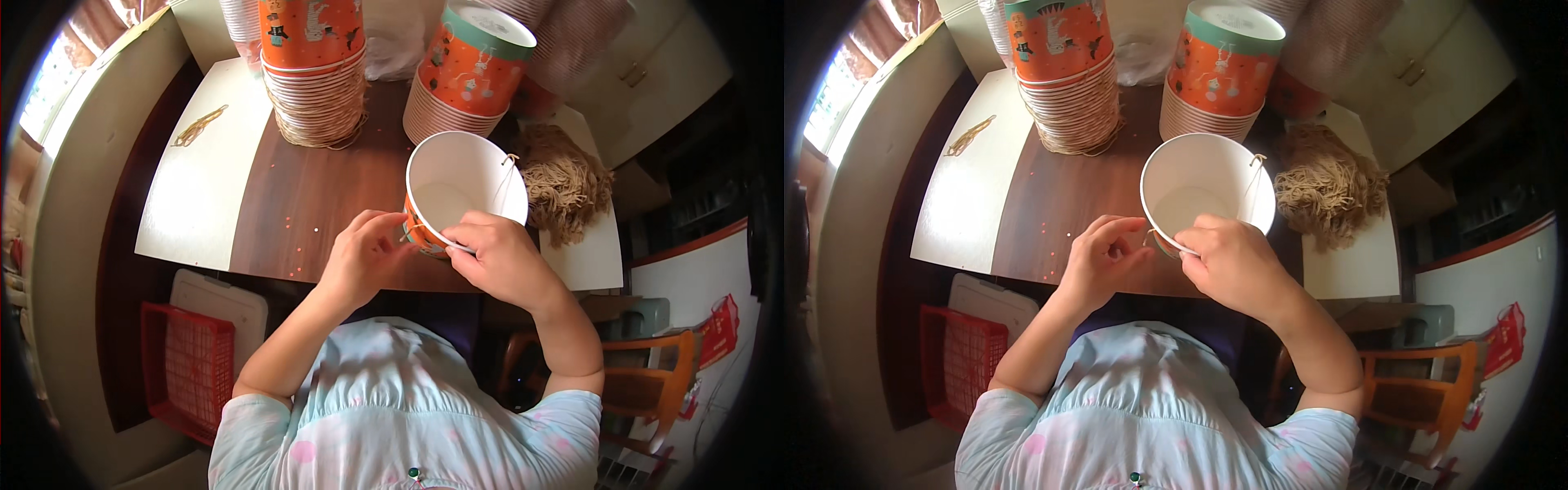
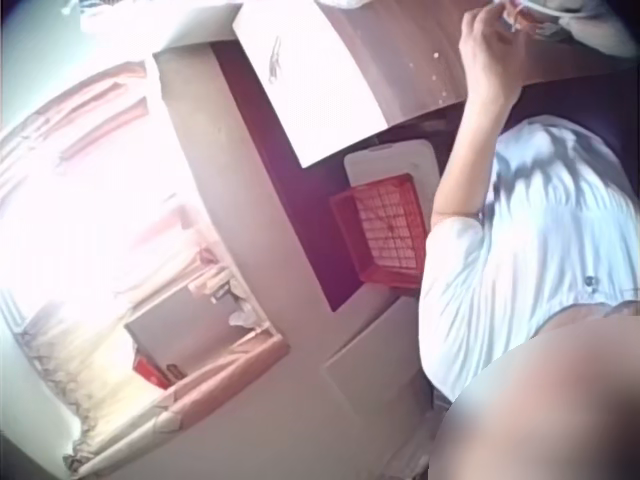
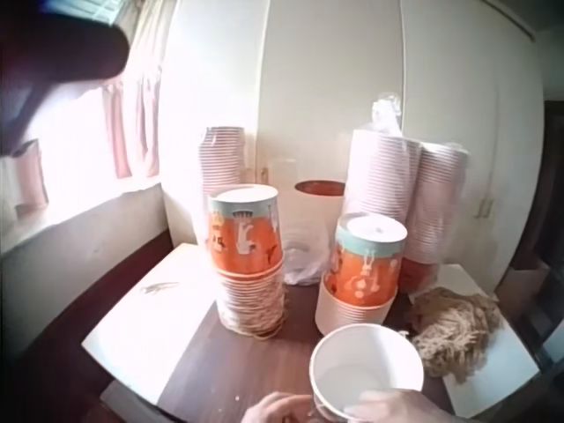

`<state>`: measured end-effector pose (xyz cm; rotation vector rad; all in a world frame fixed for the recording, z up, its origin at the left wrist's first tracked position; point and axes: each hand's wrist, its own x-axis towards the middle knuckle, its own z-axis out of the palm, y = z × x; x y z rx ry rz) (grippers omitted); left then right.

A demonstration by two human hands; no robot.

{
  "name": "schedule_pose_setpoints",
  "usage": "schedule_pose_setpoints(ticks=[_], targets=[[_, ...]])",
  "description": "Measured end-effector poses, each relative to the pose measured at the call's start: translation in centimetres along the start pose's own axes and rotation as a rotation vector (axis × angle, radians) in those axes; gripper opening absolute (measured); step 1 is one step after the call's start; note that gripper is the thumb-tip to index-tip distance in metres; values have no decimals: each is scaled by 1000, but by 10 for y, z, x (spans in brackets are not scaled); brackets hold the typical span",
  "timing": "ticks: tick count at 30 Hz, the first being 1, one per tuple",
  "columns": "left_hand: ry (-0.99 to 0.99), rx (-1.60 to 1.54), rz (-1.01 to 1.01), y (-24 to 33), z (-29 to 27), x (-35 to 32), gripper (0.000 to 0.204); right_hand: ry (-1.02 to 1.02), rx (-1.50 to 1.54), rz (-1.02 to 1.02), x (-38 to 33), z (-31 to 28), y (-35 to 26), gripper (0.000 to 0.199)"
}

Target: Thread and tie string handles onto paper buckets at a workbench.

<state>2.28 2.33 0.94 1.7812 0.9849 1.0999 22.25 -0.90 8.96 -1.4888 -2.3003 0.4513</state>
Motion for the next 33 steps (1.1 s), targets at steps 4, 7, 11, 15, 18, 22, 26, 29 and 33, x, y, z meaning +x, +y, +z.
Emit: schedule_pose_setpoints(ticks=[4, 7, 11, 15, 18, 22, 26, 29, 33], targets=[[-39, 74, 28, -3, 6, 7, 19, 11, 2, 19, -2, -2, -2, 18], [-262, -317, -201, -2, -1, 3, 9, 41, -9, 19, -4, 0, 1, 19], [-377, -810, -413, 8, -20, -9, 7, 178, -106, -13, -6, 1, -2, 29], [-350, -862, -364, 24, -28, -10, 7, 272, -147, -57, -9, -7, -11, 36], [-276, -904, -283, 26, -28, -6, 8, 265, -184, -137, -9, -17, -13, 35], [-191, -1032, -236, 38, -18, 2, 11, 210, -222, -210, -7, -17, -9, 31], [-413, -1428, -408, 30, -18, 7, 23, 156, -186, -243, -8, -10, -5, 23], [-274, -1325, -425, 38, -14, 7, 21, 181, -63, -300, -7, -17, -6, 23], [-368, -856, -442, 47, -22, 12, 22, 135, 183, -420, 5, -32, -6, 23]])
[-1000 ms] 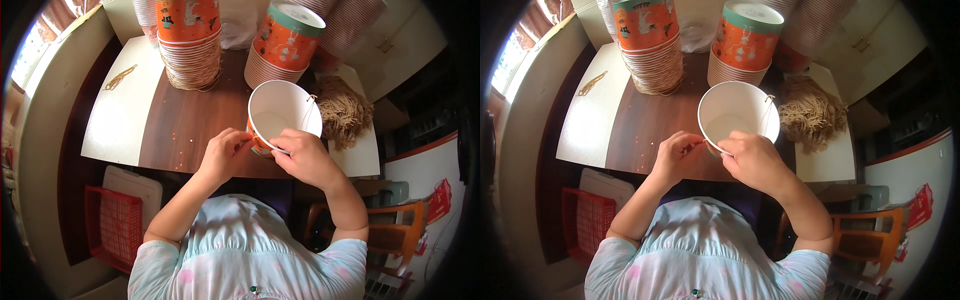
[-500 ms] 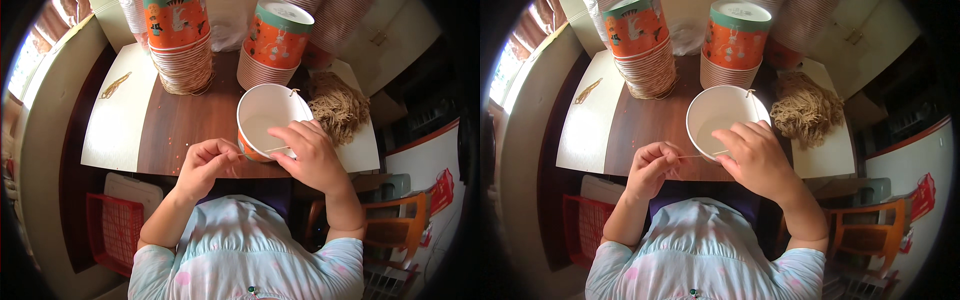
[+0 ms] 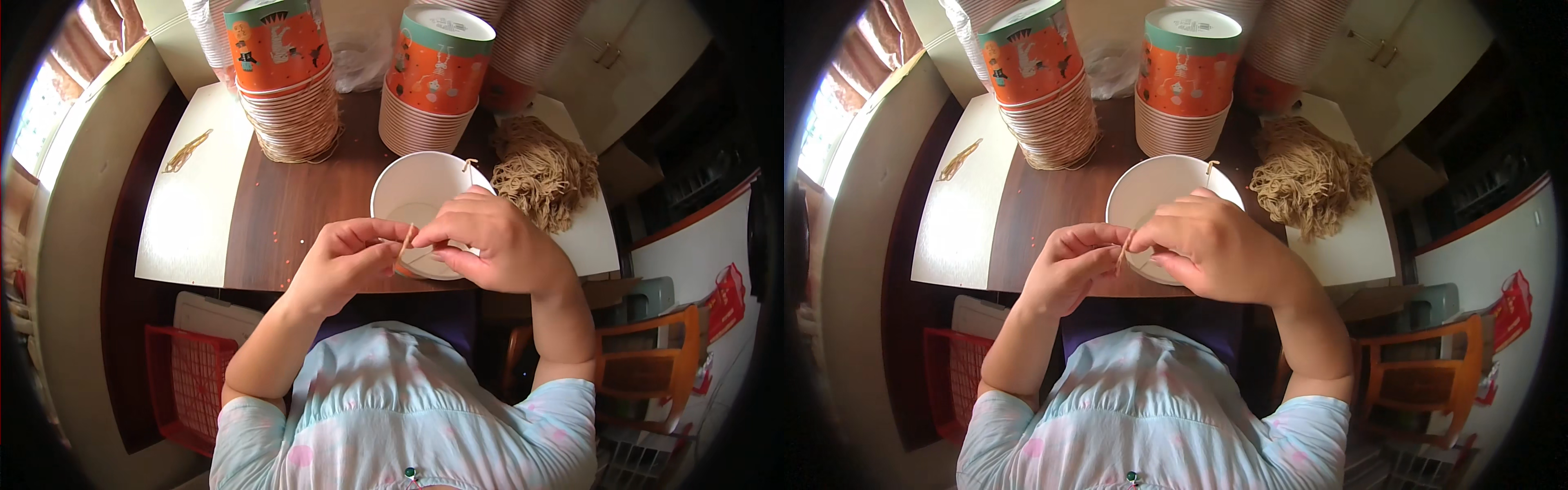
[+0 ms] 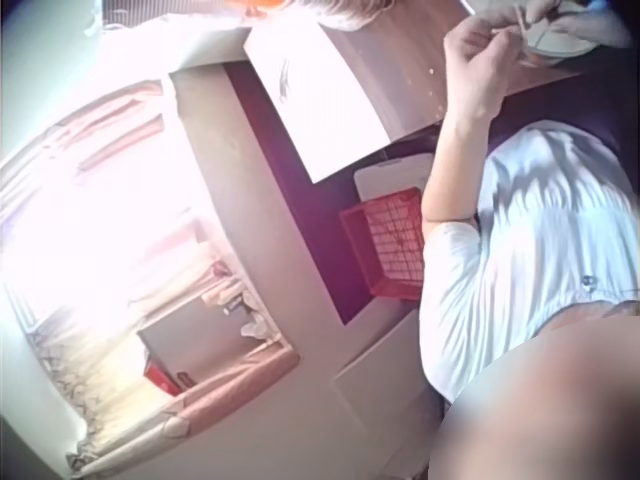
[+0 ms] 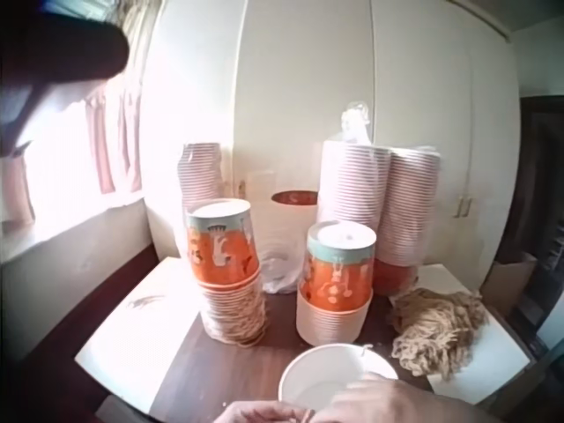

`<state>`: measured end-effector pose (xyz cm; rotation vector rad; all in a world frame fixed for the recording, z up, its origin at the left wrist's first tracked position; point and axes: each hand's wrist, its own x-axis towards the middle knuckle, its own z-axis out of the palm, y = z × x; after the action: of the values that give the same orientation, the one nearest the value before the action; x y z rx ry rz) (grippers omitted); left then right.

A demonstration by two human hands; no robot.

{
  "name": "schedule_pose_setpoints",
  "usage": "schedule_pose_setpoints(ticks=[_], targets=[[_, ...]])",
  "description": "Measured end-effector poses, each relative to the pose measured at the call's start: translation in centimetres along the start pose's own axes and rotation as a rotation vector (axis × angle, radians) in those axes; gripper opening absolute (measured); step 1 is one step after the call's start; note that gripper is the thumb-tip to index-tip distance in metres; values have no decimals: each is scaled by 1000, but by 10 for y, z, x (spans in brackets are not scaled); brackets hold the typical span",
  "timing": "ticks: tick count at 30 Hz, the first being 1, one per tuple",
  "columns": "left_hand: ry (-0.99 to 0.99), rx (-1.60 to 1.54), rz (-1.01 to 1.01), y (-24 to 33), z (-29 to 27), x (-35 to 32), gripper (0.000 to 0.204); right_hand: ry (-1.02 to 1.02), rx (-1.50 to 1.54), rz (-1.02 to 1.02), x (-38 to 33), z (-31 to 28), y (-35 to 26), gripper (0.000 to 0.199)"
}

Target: Thread and tie string handles onto paper buckets at a workbench.

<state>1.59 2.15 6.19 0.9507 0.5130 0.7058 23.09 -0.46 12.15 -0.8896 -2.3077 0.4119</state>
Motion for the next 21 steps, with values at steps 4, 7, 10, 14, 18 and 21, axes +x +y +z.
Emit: schedule_pose_setpoints(ticks=[4, 7, 10, 14, 18, 21], targets=[[-5, 426, 13, 13, 8, 7, 22, -115, 247, 108, 19, -10, 6, 18], [-86, 436, 6, 17, 12, 6, 22, -135, 345, 210, 29, -13, 11, 17], [-141, 474, -45, 21, 13, 6, 21, -96, 437, 262, 25, 1, 18, 16], [-161, 395, -109, 19, 8, 5, 21, 307, 26, 153, 17, 16, 18, 15], [-172, 183, -83, 10, -9, 3, 22, 392, -217, 143, -10, 4, 0, 7], [-177, 158, -59, 7, -12, 4, 21, 168, 34, 270, -32, 12, -8, 5]])
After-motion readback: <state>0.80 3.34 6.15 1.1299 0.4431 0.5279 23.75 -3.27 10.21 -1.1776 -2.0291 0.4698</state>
